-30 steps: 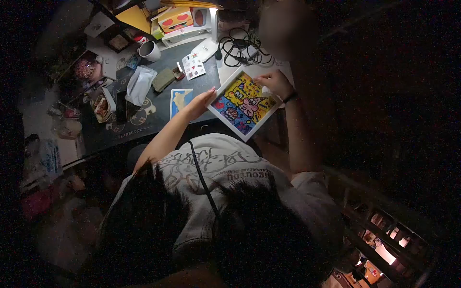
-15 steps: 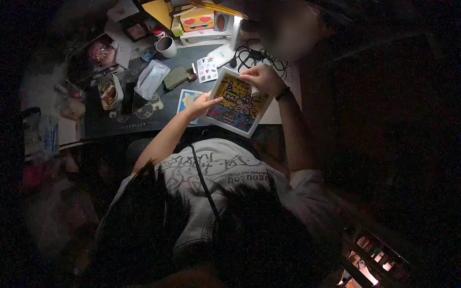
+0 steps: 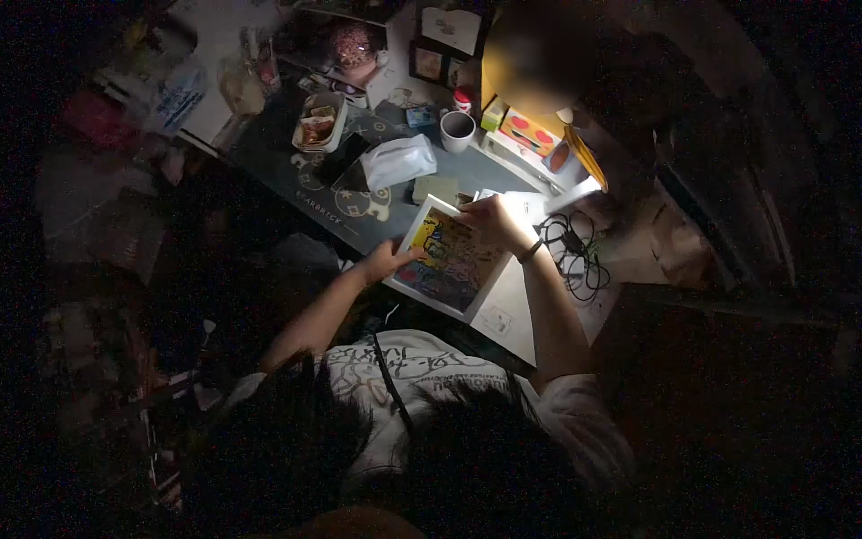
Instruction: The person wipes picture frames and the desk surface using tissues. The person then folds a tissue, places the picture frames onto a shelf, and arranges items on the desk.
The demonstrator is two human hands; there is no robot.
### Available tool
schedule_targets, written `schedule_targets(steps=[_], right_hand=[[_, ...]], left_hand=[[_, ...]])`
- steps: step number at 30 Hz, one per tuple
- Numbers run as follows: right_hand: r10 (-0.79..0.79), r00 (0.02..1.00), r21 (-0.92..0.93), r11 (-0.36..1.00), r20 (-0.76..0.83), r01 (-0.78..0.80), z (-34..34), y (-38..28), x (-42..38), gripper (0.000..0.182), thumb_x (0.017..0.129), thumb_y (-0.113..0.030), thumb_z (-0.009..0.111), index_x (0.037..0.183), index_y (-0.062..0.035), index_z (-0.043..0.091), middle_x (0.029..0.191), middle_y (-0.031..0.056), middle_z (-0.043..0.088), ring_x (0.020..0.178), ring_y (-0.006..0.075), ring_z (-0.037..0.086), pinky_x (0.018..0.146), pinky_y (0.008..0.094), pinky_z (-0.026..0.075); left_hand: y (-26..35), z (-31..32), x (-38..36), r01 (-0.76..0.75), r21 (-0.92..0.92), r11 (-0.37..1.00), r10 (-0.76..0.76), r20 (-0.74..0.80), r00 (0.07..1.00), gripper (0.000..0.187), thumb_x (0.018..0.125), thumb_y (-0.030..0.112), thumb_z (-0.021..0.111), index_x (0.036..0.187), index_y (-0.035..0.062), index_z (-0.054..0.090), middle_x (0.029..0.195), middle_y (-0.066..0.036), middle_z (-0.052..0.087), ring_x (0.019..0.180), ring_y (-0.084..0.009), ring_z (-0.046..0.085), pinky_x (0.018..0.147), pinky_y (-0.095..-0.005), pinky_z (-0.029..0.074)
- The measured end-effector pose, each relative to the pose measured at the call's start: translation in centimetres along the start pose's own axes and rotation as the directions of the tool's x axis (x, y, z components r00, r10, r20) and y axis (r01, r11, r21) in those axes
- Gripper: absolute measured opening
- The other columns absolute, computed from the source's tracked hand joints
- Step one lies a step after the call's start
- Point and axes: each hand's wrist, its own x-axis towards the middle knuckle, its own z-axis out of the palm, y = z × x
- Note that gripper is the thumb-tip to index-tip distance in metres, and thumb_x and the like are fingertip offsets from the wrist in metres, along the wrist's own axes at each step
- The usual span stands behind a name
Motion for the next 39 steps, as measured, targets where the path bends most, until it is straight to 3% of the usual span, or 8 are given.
schedule_targets(steps=[1, 3, 19, 21, 24, 26, 34, 39], right_hand=[[0.064, 0.998, 0.396, 0.917, -0.018, -0.052, 1.3, -0.1, 1.1, 0.025, 0.080, -0.018, 0.068, 0.095, 0.0016, 0.066, 0.070, 0.0071, 0.066, 0.061, 0.0069, 0.054, 0.057, 0.0255, 0.046], [-0.118, 0.993, -0.090, 0.989, -0.019, 0.116, 0.4, -3.1, 1.3, 0.027, 0.075, -0.019, 0.071, 0.094, -0.0008, 0.067, 0.070, 0.0109, 0.066, 0.062, 0.0068, 0.057, 0.058, 0.0275, 0.048], [-0.173, 0.977, -0.247, 0.948, 0.125, 0.199, 6.7, -6.1, 11.8, 0.020, 0.076, -0.022, 0.067, 0.091, -0.0095, 0.066, 0.077, 0.0065, 0.066, 0.067, 0.0202, 0.064, 0.058, 0.0296, 0.050], [-0.535, 0.792, -0.750, 0.385, 0.295, 0.539, 8.4, -7.2, 12.9, 0.024, 0.075, -0.019, 0.065, 0.099, -0.0162, 0.065, 0.085, 0.0048, 0.066, 0.072, 0.0229, 0.063, 0.063, 0.0306, 0.051], [-0.442, 0.896, -0.511, 0.761, 0.040, 0.398, 11.5, -8.2, 14.2, 0.027, 0.075, -0.022, 0.065, 0.102, -0.0169, 0.064, 0.086, 0.0044, 0.066, 0.073, 0.0225, 0.064, 0.066, 0.0312, 0.051], [-0.353, 0.936, -0.459, 0.832, -0.007, 0.311, 13.7, -8.4, 15.6, 0.029, 0.074, -0.025, 0.066, 0.102, -0.0169, 0.065, 0.088, 0.0044, 0.066, 0.076, 0.0224, 0.064, 0.067, 0.0313, 0.051], [-0.390, 0.910, -0.806, 0.579, -0.138, 0.125, 16.5, -8.9, 17.7, 0.029, 0.075, -0.023, 0.064, 0.102, -0.0132, 0.065, 0.092, 0.0068, 0.066, 0.080, 0.0226, 0.064, 0.072, 0.0318, 0.051], [-0.176, 0.642, -0.356, 0.920, -0.746, -0.162, 12.6, -5.4, 17.9, 0.022, 0.074, -0.008, 0.062, 0.096, -0.0100, 0.064, 0.097, 0.0123, 0.064, 0.090, 0.0282, 0.061, 0.074, 0.0356, 0.050]], left_hand=[[-0.1, -0.3, -0.9, -0.036, 0.034, 0.999, 0.038, -0.055, 0.998, 0.046, 0.087, 0.033, 0.060, 0.119, 0.0006, 0.051, 0.111, -0.009, 0.057, 0.101, -0.0182, 0.053, 0.087, -0.0316, 0.041], [0.5, -1.0, -1.8, -0.066, 0.061, 0.996, 0.073, -0.127, 0.989, 0.045, 0.087, 0.032, 0.060, 0.119, 0.0010, 0.051, 0.112, -0.010, 0.057, 0.102, -0.0189, 0.053, 0.088, -0.0325, 0.041], [-0.4, -14.9, -5.5, -0.088, -0.038, 0.995, 0.087, -0.031, 0.996, 0.060, 0.088, 0.054, 0.045, 0.124, 0.0062, 0.049, 0.108, -0.007, 0.058, 0.099, -0.0163, 0.052, 0.084, -0.0340, 0.040], [-0.2, -17.2, -6.3, -0.107, -0.014, 0.994, 0.107, 0.013, 0.994, 0.056, 0.088, 0.049, 0.050, 0.119, 0.0026, 0.052, 0.109, -0.006, 0.057, 0.099, -0.0145, 0.050, 0.087, -0.0313, 0.039], [0.7, -20.8, -7.4, -0.544, 0.185, 0.819, 0.523, 0.152, 0.839, 0.054, 0.086, 0.043, 0.058, 0.116, -0.0004, 0.053, 0.103, -0.006, 0.059, 0.096, -0.0142, 0.052, 0.083, -0.0309, 0.041], [-1.4, -23.7, -6.1, -0.093, -0.026, 0.995, 0.095, 0.104, 0.990, 0.052, 0.085, 0.039, 0.061, 0.116, -0.0010, 0.053, 0.101, -0.007, 0.060, 0.093, -0.0139, 0.054, 0.082, -0.0311, 0.043], [0.7, -29.8, -7.6, -0.080, 0.184, 0.980, 0.064, 0.088, 0.994, 0.053, 0.085, 0.042, 0.059, 0.118, 0.0007, 0.054, 0.108, -0.010, 0.060, 0.101, -0.0168, 0.055, 0.084, -0.0336, 0.044], [2.1, -30.9, -7.4, 0.092, 0.104, 0.990, -0.081, -0.106, 0.991, 0.058, 0.084, 0.045, 0.060, 0.122, 0.0025, 0.051, 0.116, -0.012, 0.056, 0.108, -0.0223, 0.052, 0.088, -0.0378, 0.042]])
